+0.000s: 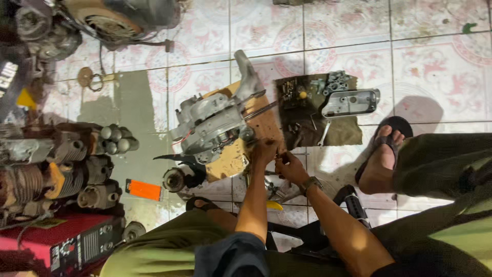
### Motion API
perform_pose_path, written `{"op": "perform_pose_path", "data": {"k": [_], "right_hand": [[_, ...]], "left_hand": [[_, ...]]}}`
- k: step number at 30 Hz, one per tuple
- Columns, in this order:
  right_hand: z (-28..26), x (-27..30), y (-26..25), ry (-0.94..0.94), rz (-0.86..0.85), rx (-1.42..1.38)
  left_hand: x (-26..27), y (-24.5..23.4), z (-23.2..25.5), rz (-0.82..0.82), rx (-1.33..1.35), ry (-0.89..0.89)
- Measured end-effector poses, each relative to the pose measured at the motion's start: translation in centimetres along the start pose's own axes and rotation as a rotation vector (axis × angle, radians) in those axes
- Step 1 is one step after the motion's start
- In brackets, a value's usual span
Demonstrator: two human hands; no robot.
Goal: The person assembles a small engine by hand, inserting and tightening components with a wrench and screwdriver. They attach a metal cover to the engine casing and secure it with bolts, working on a tiled floor surrounded by spare parts.
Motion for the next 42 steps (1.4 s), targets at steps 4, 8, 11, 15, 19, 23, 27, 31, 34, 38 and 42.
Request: {"op": "perform_pose_path", "data": {"k": [4, 8, 11, 15, 19, 23, 27, 31, 34, 38, 42], "right_hand": [[0.7, -0.5, -1.5, -0.019, 0.109, 0.088], [2.0, -0.7, -2.3, 0.017, 0.157, 0.006], [2.6, -0.1, -3.0, 0.034, 0.228, 0.096], [3.4, 0.5, -5.0, 0.160, 0.576, 0.067], [2.2, 1.6, -7.0, 0.059, 0.640, -0.253], [1.4, 1.6, -7.7, 0.020, 0.700, -0.251], [1.3, 1.6, -7.7, 0.020, 0.724, -0.209], [0.5, 0.3, -5.8, -0.051, 0.588, -0.352], [-2.3, -0.1, -2.5, -0.185, 0.354, -0.154], [-6.8, 1.8, 2.0, -0.231, 0.162, -0.015], [-10.0, 3.1, 4.7, -0.368, -0.084, -0.021]], "left_hand": [[-3.5, 3.2, -1.1, -0.003, -0.077, 0.024], [-4.8, 5.0, -1.4, -0.004, 0.072, 0.082], [-5.4, 6.0, -2.3, 0.027, 0.074, 0.080], [-7.3, 7.1, -4.2, 0.090, -0.032, 0.075], [-7.8, 8.6, -6.8, 0.089, 0.153, -0.042], [-7.7, 8.0, -6.8, 0.063, 0.218, -0.001], [-6.3, 6.3, -7.2, 0.108, 0.202, -0.008], [-4.7, 3.3, -6.5, 0.155, 0.154, -0.140], [-3.0, 0.6, -5.7, 0.163, 0.411, -0.167], [-1.1, -2.7, -5.1, 0.179, 0.640, -0.143], [0.0, -4.1, -6.7, 0.193, 0.837, -0.201]]}}
Point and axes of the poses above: each hand's wrist, its own x-axis away from the middle knuckle, its own y-axis out of the palm, z = x × y, the point moved 7 cm from there along -x, towards the middle knuckle, and after that the axes turned 6 degrees about x, right-handed, at the moved point
